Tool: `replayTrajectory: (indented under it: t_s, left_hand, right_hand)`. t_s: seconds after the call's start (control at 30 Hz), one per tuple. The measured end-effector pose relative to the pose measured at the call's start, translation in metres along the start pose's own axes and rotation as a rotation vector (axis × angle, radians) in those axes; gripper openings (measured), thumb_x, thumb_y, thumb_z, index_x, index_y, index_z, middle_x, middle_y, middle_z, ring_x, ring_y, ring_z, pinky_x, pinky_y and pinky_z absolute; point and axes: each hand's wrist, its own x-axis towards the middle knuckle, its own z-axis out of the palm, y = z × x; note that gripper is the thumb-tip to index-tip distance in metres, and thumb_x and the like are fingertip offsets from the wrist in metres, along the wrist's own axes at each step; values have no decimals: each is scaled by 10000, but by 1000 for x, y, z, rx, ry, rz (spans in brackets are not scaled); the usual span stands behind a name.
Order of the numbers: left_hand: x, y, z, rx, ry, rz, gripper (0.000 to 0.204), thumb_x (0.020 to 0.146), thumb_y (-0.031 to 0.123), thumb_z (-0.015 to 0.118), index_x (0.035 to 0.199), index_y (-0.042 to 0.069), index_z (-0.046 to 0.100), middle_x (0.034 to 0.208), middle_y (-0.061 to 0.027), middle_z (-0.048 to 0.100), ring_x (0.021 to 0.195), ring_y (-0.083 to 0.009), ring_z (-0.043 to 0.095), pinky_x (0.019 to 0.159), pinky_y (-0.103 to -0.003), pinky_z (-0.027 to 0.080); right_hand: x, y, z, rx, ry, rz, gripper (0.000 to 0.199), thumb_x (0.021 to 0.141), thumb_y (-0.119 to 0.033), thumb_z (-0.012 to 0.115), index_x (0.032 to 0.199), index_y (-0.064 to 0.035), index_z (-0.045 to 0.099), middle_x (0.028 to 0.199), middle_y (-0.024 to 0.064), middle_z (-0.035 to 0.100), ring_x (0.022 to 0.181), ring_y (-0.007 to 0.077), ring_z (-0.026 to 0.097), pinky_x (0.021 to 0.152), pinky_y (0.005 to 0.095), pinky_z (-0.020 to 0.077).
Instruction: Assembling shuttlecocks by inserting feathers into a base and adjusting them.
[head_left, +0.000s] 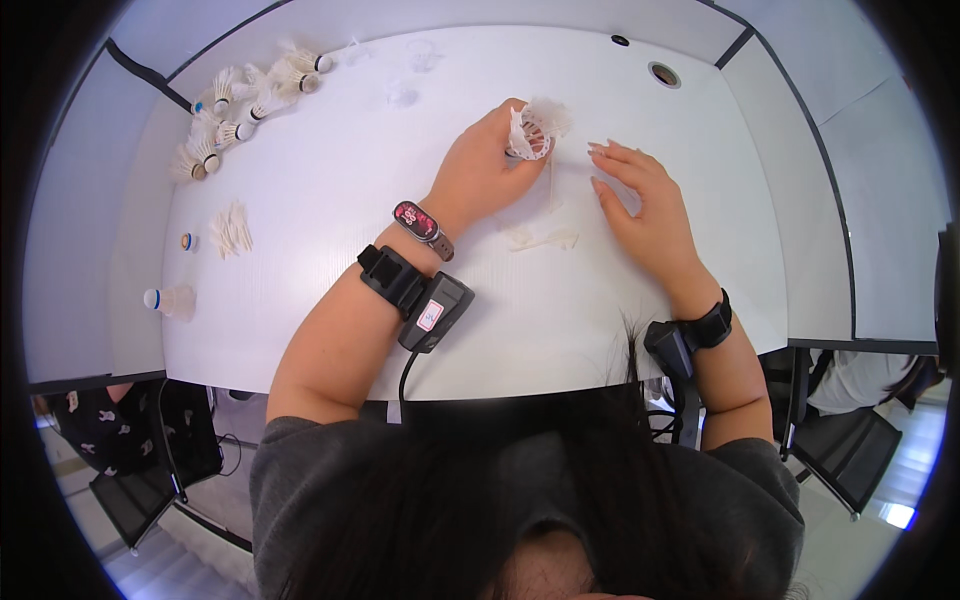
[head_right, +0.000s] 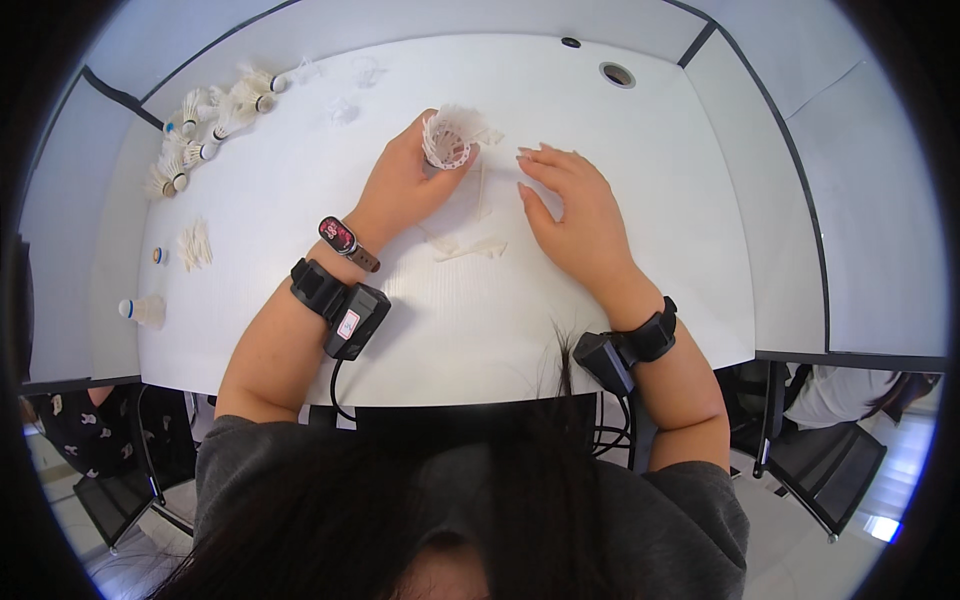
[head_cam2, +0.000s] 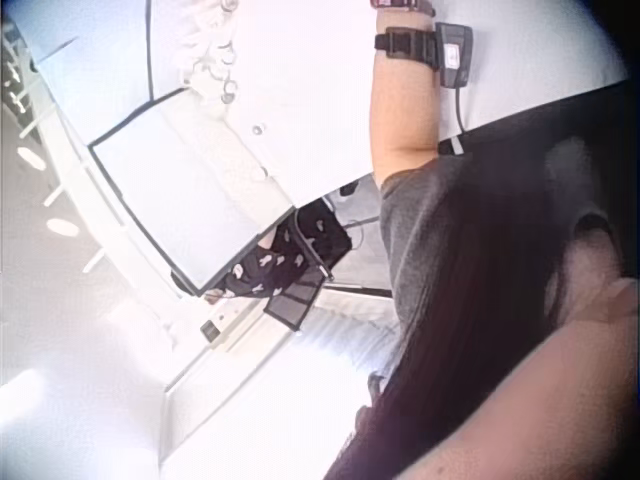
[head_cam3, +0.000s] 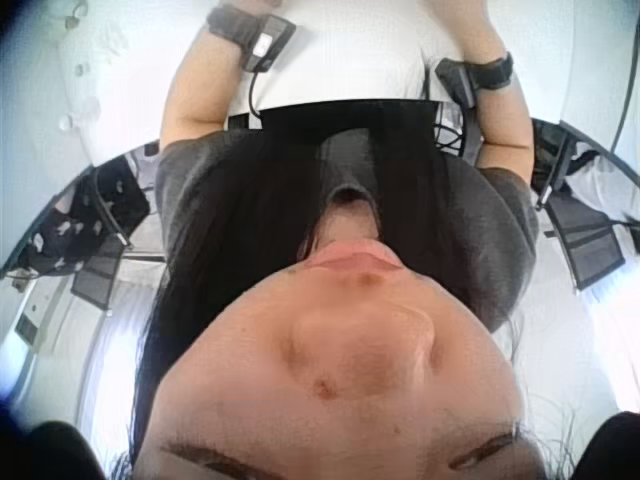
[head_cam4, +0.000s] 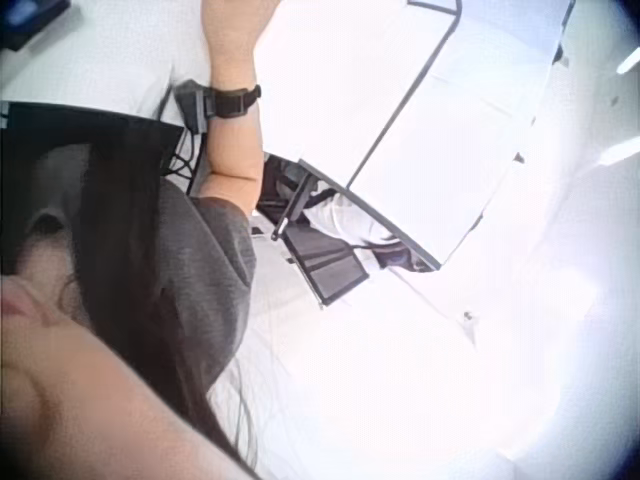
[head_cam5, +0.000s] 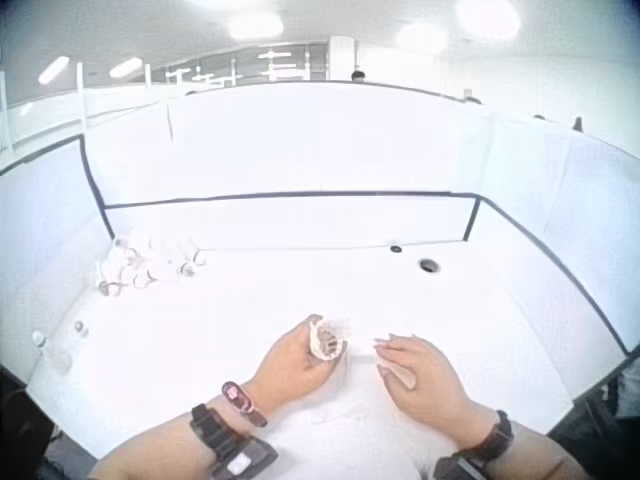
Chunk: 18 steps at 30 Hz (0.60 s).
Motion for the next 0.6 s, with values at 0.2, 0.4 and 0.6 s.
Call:
replayTrajectory:
  t_s: [0.2,0.4,0.6]
  left_hand:
    - [-2,-2,-1,-31,0,17,217,912,175,693,1063,41,612,895,-75,663,801,-186,626,774,-316,513]
    - [1,-2,0,55,22,180,214,851,149,743,967,47,595,816,-58,601,739,-185,587,695,-309,481]
    - [0,-4,-1,-23,-26,122,253,835,191,748,980,43,604,845,-86,617,772,-235,603,707,-338,490]
  right_hand:
    - [3,-5,-4,174,60,65,193,890,26,633,1057,-19,719,1067,123,727,983,274,699,883,340,549]
    - [4,-11,-2,312,85,210,122,909,21,630,1029,2,615,991,94,716,916,215,702,862,318,553]
    - [3,-13,-7,265,72,159,155,881,26,649,1028,-13,679,1019,96,729,971,227,697,909,322,529]
